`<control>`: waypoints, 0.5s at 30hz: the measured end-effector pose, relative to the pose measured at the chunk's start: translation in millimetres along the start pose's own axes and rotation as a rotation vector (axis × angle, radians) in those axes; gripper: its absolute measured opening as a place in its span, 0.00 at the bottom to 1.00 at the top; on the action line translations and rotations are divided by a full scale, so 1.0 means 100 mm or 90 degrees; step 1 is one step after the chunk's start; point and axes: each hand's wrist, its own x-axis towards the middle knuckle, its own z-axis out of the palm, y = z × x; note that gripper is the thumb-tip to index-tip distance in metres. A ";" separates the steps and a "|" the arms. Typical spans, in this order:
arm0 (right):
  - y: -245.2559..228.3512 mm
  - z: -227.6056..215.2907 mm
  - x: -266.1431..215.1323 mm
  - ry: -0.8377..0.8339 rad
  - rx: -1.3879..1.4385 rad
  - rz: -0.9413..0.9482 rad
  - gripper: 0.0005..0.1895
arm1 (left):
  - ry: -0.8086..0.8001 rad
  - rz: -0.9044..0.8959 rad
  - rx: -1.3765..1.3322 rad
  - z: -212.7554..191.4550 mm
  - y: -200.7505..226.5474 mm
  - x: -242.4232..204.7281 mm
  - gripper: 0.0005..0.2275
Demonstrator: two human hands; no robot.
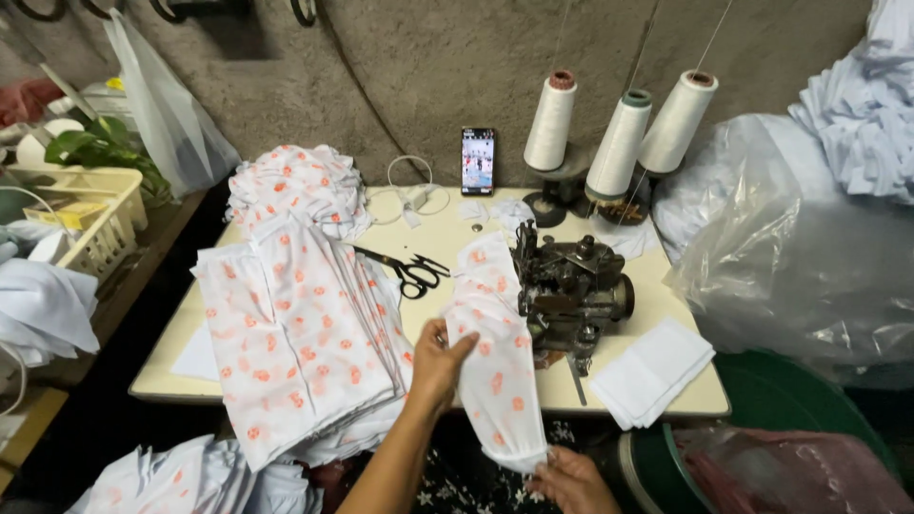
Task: Stacking and organizing pieces of patterned fabric on a workbench
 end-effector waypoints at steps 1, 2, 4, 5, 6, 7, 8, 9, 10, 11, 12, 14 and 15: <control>0.04 -0.02 0.00 -0.015 -0.039 -0.045 0.03 | 0.026 0.069 0.064 -0.03 -0.04 0.04 0.14; 0.06 -0.03 0.02 -0.016 -0.039 -0.045 0.03 | 0.026 0.070 0.064 -0.02 0.06 0.05 0.14; 0.12 -0.04 0.05 -0.038 -0.072 -0.080 0.05 | 0.113 0.202 0.199 0.01 0.26 0.05 0.12; 0.22 -0.13 0.09 -0.039 -0.072 -0.080 0.05 | 0.114 0.202 0.199 0.05 0.24 -0.07 0.12; 0.29 -0.21 0.18 -0.063 -0.041 -0.063 0.08 | 0.076 0.412 0.311 0.11 0.24 -0.14 0.09; 0.36 -0.30 0.26 -0.088 -0.010 -0.047 0.12 | 0.034 0.622 0.421 0.18 0.24 -0.21 0.08; 0.30 -0.28 0.25 -0.088 -0.010 -0.048 0.12 | 0.034 0.623 0.421 0.28 0.23 -0.31 0.08; 0.24 -0.26 0.24 -0.105 -0.044 -0.065 0.13 | -0.051 0.633 0.460 0.39 0.22 -0.40 0.09; 0.19 -0.27 0.18 -0.120 -0.080 -0.078 0.15 | -0.135 0.636 0.497 0.49 0.20 -0.53 0.10; 0.18 -0.29 0.15 -0.118 -0.081 -0.075 0.15 | -0.135 0.633 0.497 0.53 0.19 -0.53 0.10; 0.16 -0.31 0.13 -0.119 -0.097 -0.090 0.13 | -0.130 0.656 0.533 0.57 0.18 -0.53 0.09; 0.09 -0.37 0.13 -0.121 -0.112 -0.108 0.11 | -0.126 0.683 0.570 0.64 0.20 -0.54 0.10; 0.06 -0.40 0.14 -0.105 -0.159 -0.098 0.10 | -0.119 0.686 0.587 0.66 0.22 -0.56 0.10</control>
